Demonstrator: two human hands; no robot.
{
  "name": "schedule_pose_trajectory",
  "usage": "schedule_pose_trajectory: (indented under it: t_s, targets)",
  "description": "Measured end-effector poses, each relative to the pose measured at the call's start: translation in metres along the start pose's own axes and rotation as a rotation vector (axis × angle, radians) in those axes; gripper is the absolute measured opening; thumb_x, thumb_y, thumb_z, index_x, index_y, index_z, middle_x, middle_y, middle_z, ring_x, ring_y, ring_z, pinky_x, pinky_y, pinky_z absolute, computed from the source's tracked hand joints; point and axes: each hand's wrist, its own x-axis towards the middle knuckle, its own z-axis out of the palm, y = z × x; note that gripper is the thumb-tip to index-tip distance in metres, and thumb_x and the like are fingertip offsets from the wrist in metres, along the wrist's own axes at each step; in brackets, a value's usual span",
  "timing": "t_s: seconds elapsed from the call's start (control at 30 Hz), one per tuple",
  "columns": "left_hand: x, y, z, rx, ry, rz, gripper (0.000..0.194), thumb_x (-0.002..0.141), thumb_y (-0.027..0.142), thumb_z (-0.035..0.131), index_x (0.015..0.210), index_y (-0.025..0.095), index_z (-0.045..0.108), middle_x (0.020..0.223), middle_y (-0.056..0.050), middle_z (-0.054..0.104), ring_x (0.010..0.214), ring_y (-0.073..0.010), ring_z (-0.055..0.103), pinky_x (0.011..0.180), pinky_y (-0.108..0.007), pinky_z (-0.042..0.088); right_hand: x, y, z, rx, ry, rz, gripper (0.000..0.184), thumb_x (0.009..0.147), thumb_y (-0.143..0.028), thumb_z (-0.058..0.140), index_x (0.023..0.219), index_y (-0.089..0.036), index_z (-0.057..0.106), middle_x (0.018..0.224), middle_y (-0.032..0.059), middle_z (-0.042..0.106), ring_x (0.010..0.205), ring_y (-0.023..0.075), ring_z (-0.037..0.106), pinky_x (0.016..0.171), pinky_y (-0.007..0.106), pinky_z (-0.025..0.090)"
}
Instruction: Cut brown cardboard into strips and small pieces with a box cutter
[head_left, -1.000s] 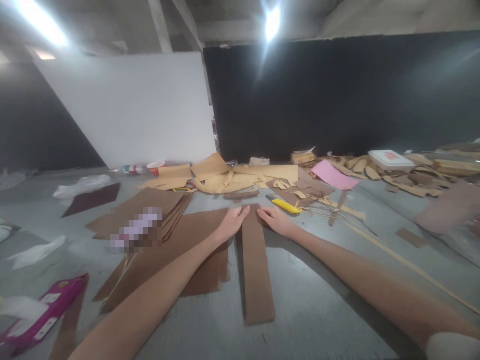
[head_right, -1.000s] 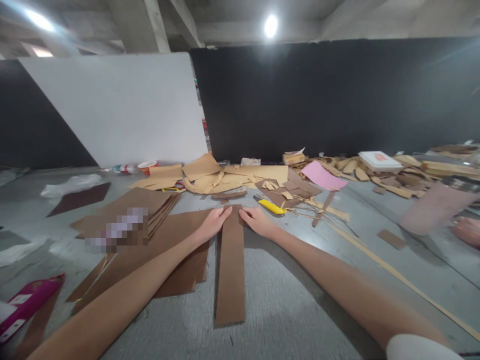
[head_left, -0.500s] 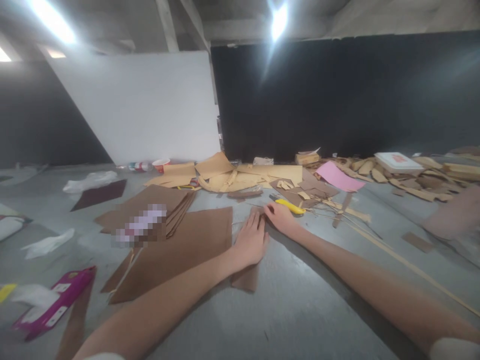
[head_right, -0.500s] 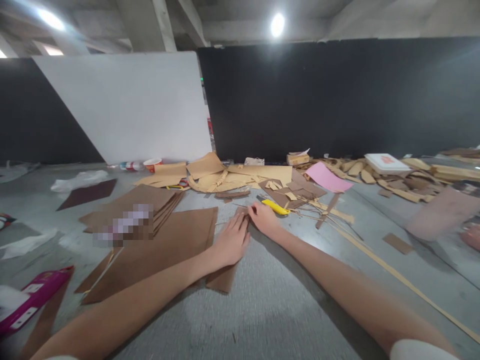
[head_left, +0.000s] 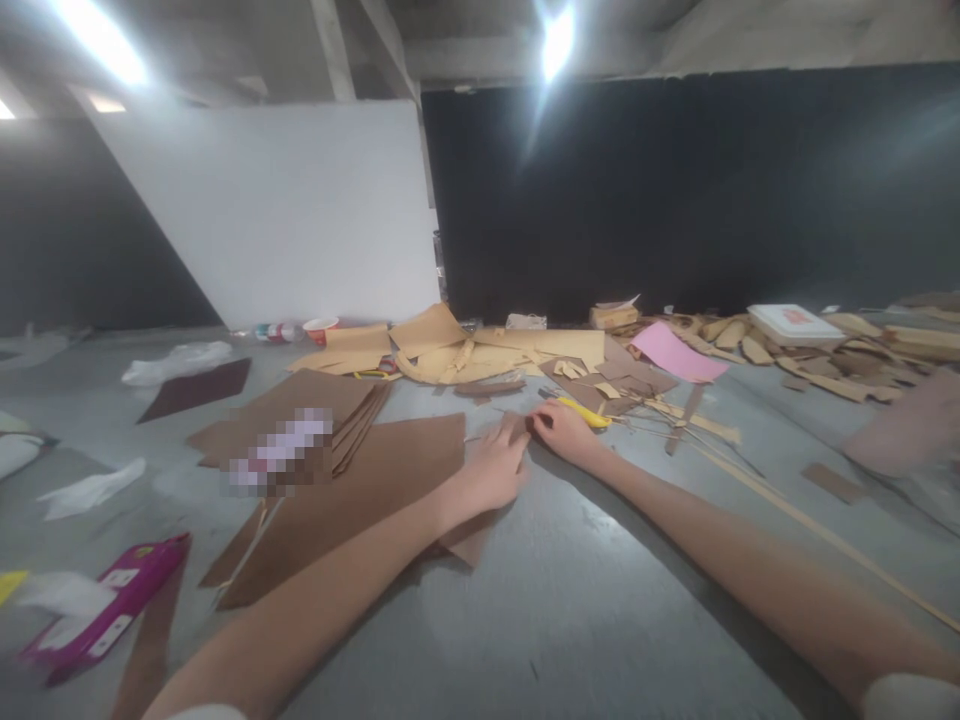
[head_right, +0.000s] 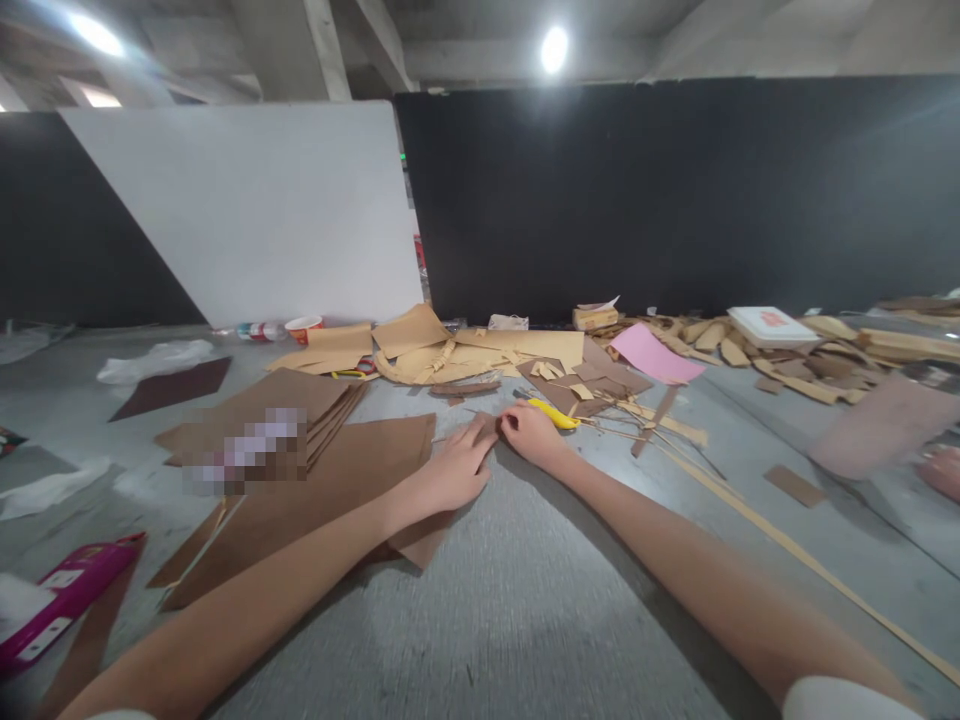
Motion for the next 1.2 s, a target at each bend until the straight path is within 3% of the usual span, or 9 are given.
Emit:
schedule_pose_trajectory:
  t_s: [0.1, 0.37, 0.7, 0.93, 1.1, 1.2]
  targets:
    - [0.000, -0.003, 0.003, -0.003, 0.017, -0.013, 0.057, 0.096, 0.023, 0.050, 0.153, 0.017, 0.047, 0.160, -0.020, 0.048, 0.152, -0.0371, 0.044, 0.122, -0.055, 0.041, 0.001, 0.001, 0.000, 0.003, 0.028, 0.040, 0.023, 0.096, -0.016, 0.058, 0.103, -0.017, 0.080, 0.102, 0.0097, 0.076, 0.094, 0.0214, 0.068, 0.090, 0.032, 0.049]
    - [0.002, -0.007, 0.023, -0.044, 0.076, -0.029, 0.053, 0.103, 0.024, 0.045, 0.155, 0.015, 0.044, 0.165, -0.021, 0.043, 0.158, -0.0348, 0.036, 0.128, -0.057, 0.034, 0.001, 0.004, 0.001, -0.013, 0.041, 0.138, 0.025, 0.094, -0.012, 0.057, 0.101, -0.018, 0.080, 0.104, 0.0094, 0.077, 0.098, 0.0216, 0.069, 0.093, 0.031, 0.049]
    - [0.002, 0.000, 0.018, -0.040, 0.047, -0.023, 0.051, 0.104, 0.020, 0.039, 0.154, 0.009, 0.043, 0.165, -0.025, 0.041, 0.160, -0.0355, 0.033, 0.130, -0.056, 0.031, 0.001, 0.008, 0.003, 0.046, 0.060, 0.128, 0.022, 0.092, -0.011, 0.057, 0.095, -0.017, 0.077, 0.100, 0.0091, 0.078, 0.095, 0.0221, 0.069, 0.091, 0.033, 0.049]
    - [0.005, -0.005, 0.024, -0.212, 0.219, -0.126, 0.088, 0.092, 0.016, 0.056, 0.167, 0.018, 0.009, 0.174, -0.023, 0.023, 0.165, -0.0352, 0.018, 0.131, -0.062, 0.028, 0.004, 0.004, 0.000, 0.140, 0.076, 0.088, 0.016, 0.098, -0.028, 0.056, 0.095, -0.019, 0.069, 0.094, 0.0081, 0.075, 0.088, 0.0226, 0.068, 0.082, 0.034, 0.051]
    - [0.012, -0.014, 0.024, -0.348, 0.289, -0.245, 0.083, 0.094, 0.023, 0.062, 0.163, 0.012, 0.018, 0.168, -0.027, 0.032, 0.160, -0.0370, 0.030, 0.129, -0.060, 0.031, 0.003, 0.000, -0.005, 0.415, 0.057, 0.101, 0.019, 0.097, -0.038, 0.056, 0.093, -0.021, 0.063, 0.084, 0.0046, 0.073, 0.078, 0.0209, 0.068, 0.078, 0.034, 0.052]
    - [0.017, -0.018, 0.016, -0.480, 0.339, -0.351, 0.069, 0.098, 0.031, 0.061, 0.158, 0.012, 0.033, 0.160, -0.026, 0.047, 0.149, -0.0364, 0.048, 0.122, -0.057, 0.041, 0.003, -0.004, -0.008, 0.577, 0.114, 0.117, 0.026, 0.096, -0.046, 0.058, 0.092, -0.022, 0.062, 0.079, 0.0026, 0.071, 0.074, 0.0207, 0.067, 0.076, 0.035, 0.053]
